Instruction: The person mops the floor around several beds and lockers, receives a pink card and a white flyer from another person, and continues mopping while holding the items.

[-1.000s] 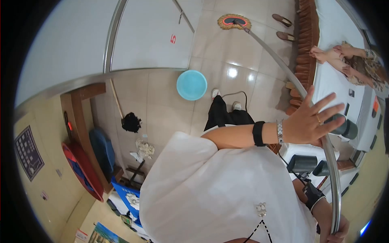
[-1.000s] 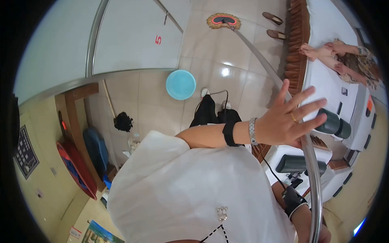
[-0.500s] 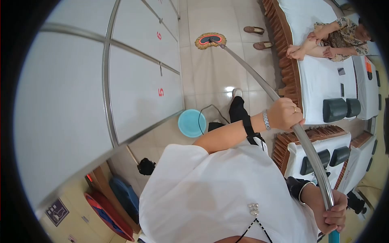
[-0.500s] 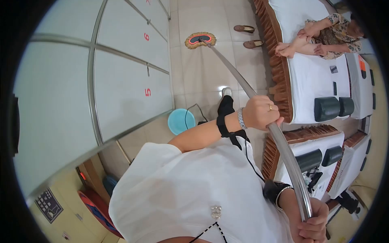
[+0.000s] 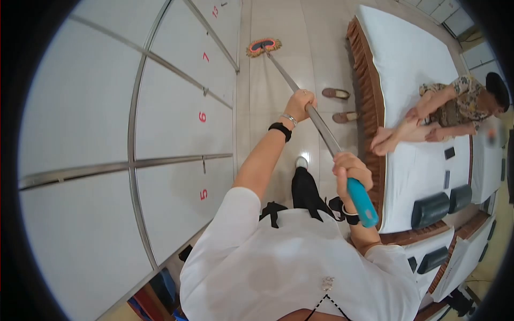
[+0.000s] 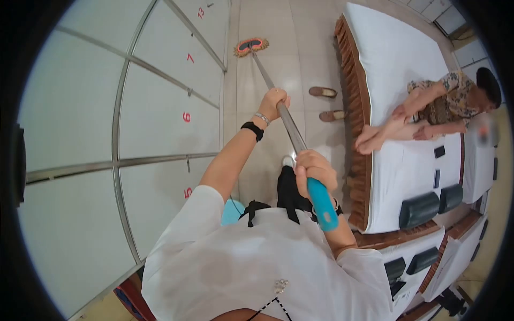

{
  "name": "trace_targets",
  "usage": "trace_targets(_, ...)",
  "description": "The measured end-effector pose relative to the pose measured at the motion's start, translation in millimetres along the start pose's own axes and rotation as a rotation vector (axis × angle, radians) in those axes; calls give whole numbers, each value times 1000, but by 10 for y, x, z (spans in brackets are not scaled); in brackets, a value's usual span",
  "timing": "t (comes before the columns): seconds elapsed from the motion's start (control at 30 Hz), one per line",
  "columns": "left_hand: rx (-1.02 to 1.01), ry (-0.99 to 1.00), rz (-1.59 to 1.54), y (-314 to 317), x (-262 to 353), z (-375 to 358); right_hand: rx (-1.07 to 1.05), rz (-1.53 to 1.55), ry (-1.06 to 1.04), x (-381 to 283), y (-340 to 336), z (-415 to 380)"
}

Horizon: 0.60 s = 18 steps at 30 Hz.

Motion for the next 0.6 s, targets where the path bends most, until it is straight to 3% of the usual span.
trace_targets(0.07,18,-55,10,65,134,296,82,44,63,-44,-200,334)
trace_targets(0.1,13,-24,-54,7,295,466,179,135,-12,-91,-305,480)
trace_targets(0.17,14,47,-152,-52,677,781,269,-32,17,-376,-546,770)
trace_targets(0.2,19,87,-187,-79,904,883,291,111,31,-515,-932,621)
trace_targets(0.23,6,87,-247,-118,1127,946,377,90,-374,-650,-875,889)
trace_targets(0.27,-9,84,-307,-162,1345,999,314,81,-396,-887,-861,1186)
trace_targets(0.33,99,39,-266,-264,1703,1137,162,373,-520,-1056,-958,1535)
trace_targets(0.43,132,21,-300,-241,1594,1391,277,353,-500,-946,-953,1799)
trace_targets(0.6,218,106,-287,-92,852,1583,367,291,-481,-378,-692,1935)
Point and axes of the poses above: each hand's wrist, its own z-axis towards the middle knuckle, its own y-axis out of the palm, x = y × z, the point moved 1 cm from there along z, towards the middle knuckle, and after that the axes turned 10 degrees about z, right-handed, at the moved point
